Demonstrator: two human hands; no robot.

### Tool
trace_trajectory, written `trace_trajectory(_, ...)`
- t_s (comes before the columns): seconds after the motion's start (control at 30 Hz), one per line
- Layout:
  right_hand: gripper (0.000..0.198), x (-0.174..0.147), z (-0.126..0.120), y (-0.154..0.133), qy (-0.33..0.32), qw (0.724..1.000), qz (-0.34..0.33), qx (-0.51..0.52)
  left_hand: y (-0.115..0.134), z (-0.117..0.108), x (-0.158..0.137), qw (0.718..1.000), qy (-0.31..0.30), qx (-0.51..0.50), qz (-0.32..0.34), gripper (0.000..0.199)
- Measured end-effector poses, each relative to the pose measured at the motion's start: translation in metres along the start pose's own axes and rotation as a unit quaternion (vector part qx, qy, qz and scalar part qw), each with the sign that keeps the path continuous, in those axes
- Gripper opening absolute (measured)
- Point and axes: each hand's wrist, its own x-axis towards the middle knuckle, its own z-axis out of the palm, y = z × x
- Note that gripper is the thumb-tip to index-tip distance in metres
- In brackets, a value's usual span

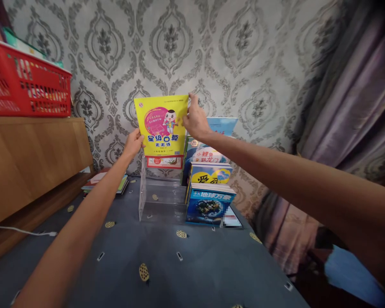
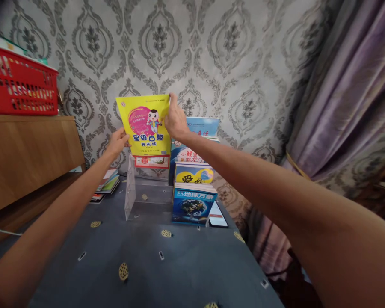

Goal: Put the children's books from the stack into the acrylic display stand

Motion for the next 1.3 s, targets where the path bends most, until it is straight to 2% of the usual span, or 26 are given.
trace_trajectory(0.13, 0.059, 0.000, -0.001, 0.002, -0.001, 1.000, -0.008, -0.010, -0.004, -0.001, -0.002, 1.000, -0.009, 0.005, -0.009, 0.027)
trace_trajectory(0.33, 0.052, 0.006, 0.000, 0.005, 0.000, 0.997, -0.028, -0.070, -0.006, -0.001, 0.001, 1.000, -0.018, 0.004, -0.005, 0.027)
trace_trajectory(0.5, 0.040, 0.008, -0.010, 0.002, 0.002, 0.996, -0.032, -0.088, -0.007, 0.000, 0.003, 0.999, -0.026, 0.017, -0.014, 0.027)
trace_trajectory(0.73, 0.039, 0.008, -0.012, 0.004, -0.003, 0.989, -0.038, -0.141, -0.010, 0.002, 0.007, 0.999, -0.023, 0.030, -0.030, 0.026)
trace_trajectory(1.03, 0.025, 0.013, -0.004, 0.009, 0.004, 0.993, -0.035, -0.110, -0.019, 0.003, 0.013, 0.997, -0.031, 0.037, -0.057, 0.017)
trace_trajectory(1.3, 0.034, 0.008, 0.003, 0.008, -0.028, 0.983, -0.027, -0.182, -0.033, 0.007, 0.006, 0.996, -0.031, 0.057, -0.066, 0.010)
